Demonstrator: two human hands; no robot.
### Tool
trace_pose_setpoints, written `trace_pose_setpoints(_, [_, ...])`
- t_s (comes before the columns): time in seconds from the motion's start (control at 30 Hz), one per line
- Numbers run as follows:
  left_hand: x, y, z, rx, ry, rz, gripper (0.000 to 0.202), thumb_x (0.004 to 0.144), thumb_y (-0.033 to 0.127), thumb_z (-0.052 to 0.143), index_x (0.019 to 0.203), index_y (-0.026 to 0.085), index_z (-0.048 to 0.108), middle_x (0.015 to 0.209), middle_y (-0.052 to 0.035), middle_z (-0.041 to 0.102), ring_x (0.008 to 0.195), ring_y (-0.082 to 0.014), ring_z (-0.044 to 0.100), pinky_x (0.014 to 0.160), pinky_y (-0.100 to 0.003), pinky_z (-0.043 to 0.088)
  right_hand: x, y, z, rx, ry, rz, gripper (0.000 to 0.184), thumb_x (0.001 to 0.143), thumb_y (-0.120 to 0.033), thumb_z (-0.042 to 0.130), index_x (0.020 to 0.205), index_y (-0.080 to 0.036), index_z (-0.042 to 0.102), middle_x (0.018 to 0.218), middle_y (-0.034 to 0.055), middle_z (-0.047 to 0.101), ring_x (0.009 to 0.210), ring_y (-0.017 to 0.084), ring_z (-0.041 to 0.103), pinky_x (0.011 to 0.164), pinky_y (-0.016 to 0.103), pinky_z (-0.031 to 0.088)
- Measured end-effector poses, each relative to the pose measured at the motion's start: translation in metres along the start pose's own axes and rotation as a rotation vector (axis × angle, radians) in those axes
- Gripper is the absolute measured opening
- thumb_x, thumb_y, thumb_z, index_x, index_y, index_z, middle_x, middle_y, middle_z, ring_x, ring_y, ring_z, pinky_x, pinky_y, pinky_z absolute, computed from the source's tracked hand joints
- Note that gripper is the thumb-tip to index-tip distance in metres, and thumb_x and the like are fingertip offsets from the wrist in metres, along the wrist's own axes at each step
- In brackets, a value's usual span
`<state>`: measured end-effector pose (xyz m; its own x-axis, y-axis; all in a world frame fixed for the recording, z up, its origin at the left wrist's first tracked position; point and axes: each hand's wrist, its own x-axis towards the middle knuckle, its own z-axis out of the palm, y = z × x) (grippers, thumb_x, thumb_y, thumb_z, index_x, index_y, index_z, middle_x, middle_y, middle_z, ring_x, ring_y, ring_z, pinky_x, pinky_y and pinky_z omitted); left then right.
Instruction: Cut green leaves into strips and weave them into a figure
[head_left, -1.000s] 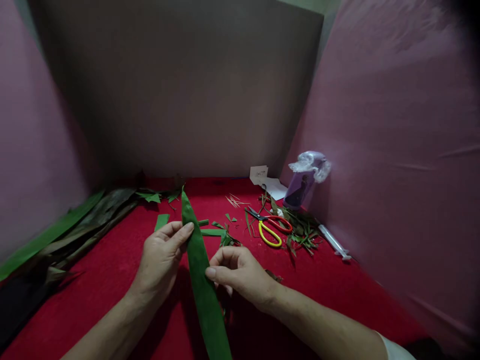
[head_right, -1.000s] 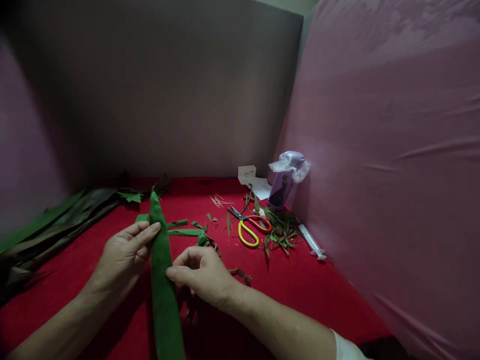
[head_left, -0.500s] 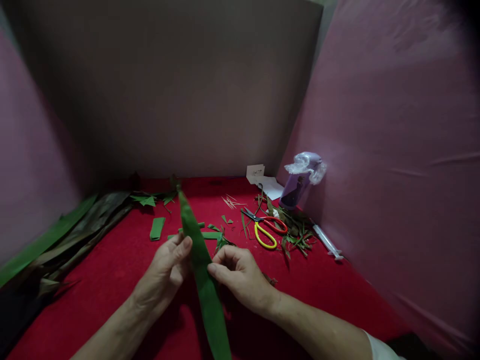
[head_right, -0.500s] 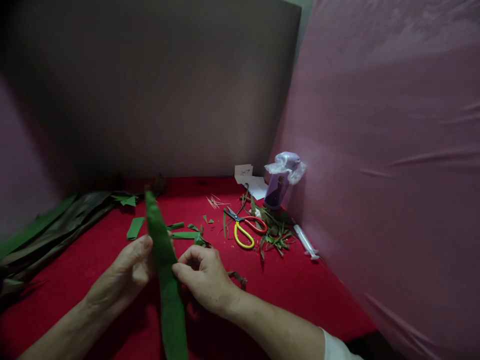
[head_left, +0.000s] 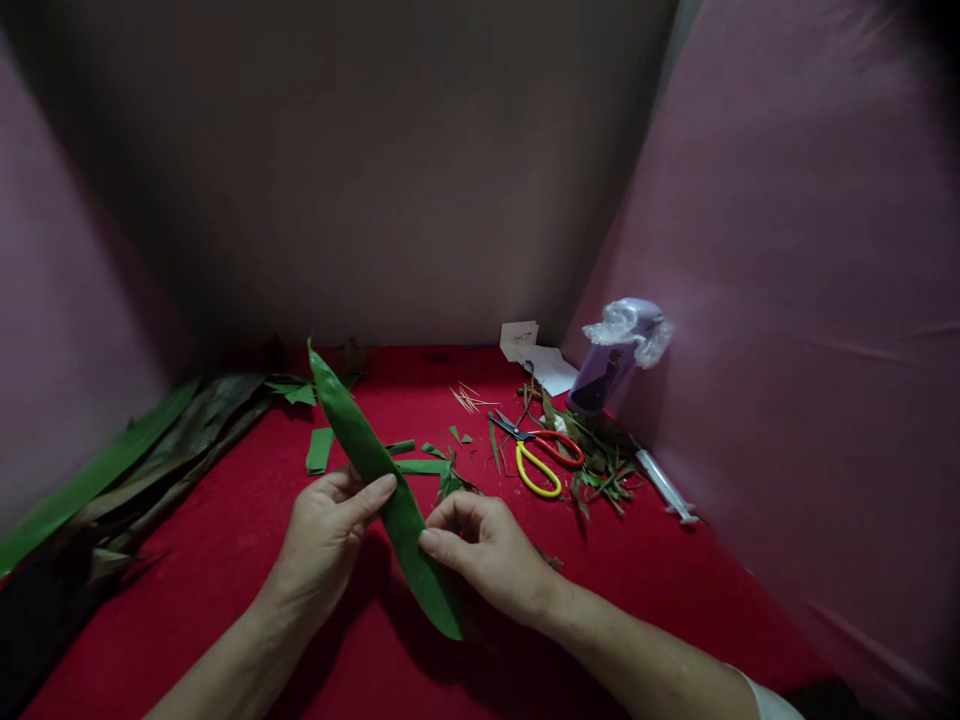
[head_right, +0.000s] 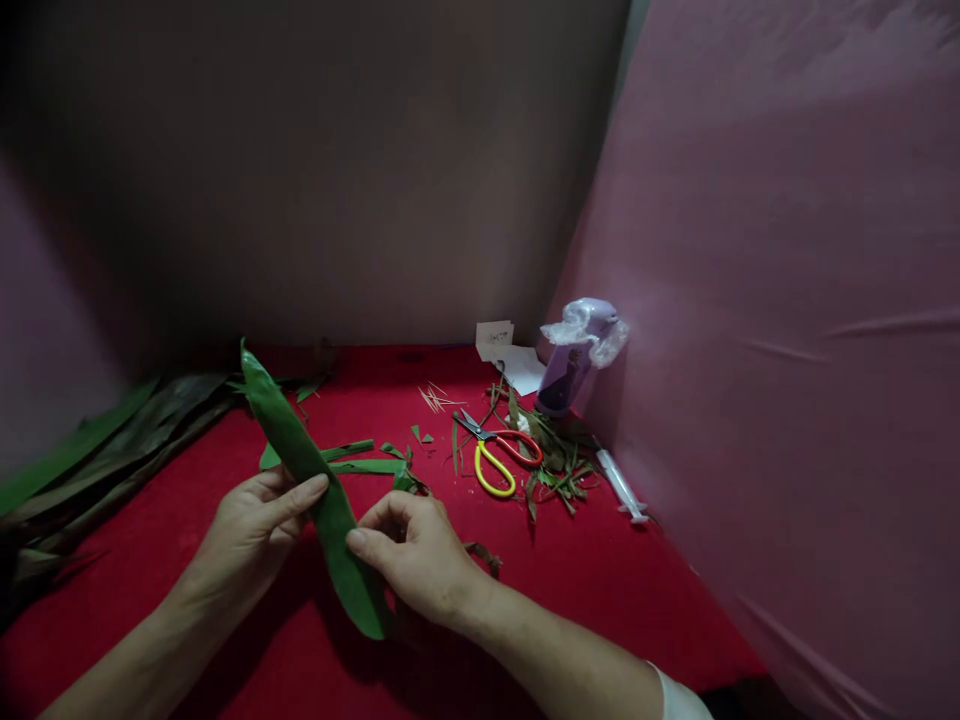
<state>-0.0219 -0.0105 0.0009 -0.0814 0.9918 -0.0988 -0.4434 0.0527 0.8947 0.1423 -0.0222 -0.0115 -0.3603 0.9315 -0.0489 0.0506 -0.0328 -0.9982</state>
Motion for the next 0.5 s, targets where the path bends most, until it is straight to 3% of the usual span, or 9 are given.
trace_pose_setpoints(0.33, [0.0016,0.0045,0.0025,-0.086,0.055,0.029,0.021,0.059,0.012,0.08,0.077,0.012,0.07,0.076,-0.002,0.072,0.07,-0.0112,0.064,0.066,-0.017,0.052,-0.0022,0.0008,0.0012,-0.037,0.099,0.001,0.015,0.074,-0.024,0.062,0.064,-0.016,0.054,0.058,-0.0024,0.053,0.054,0.01,0.048,0.05,0.021,0.038])
trace_pose_setpoints(0.5, [-0.0046,0.0045,0.0047,-0.193,-0.062,-0.06,0.02,0.068,0.017,0.075,0.086,0.018,0.068,0.083,-0.0006,0.069,0.077,-0.0138,0.063,0.073,-0.024,0.052,-0.0032,0.0008,0.0003,-0.036,0.153,-0.066,0.017,0.076,-0.027,0.061,0.065,-0.017,0.054,0.057,-0.0037,0.051,0.051,0.009,0.048,0.048,0.02,0.038])
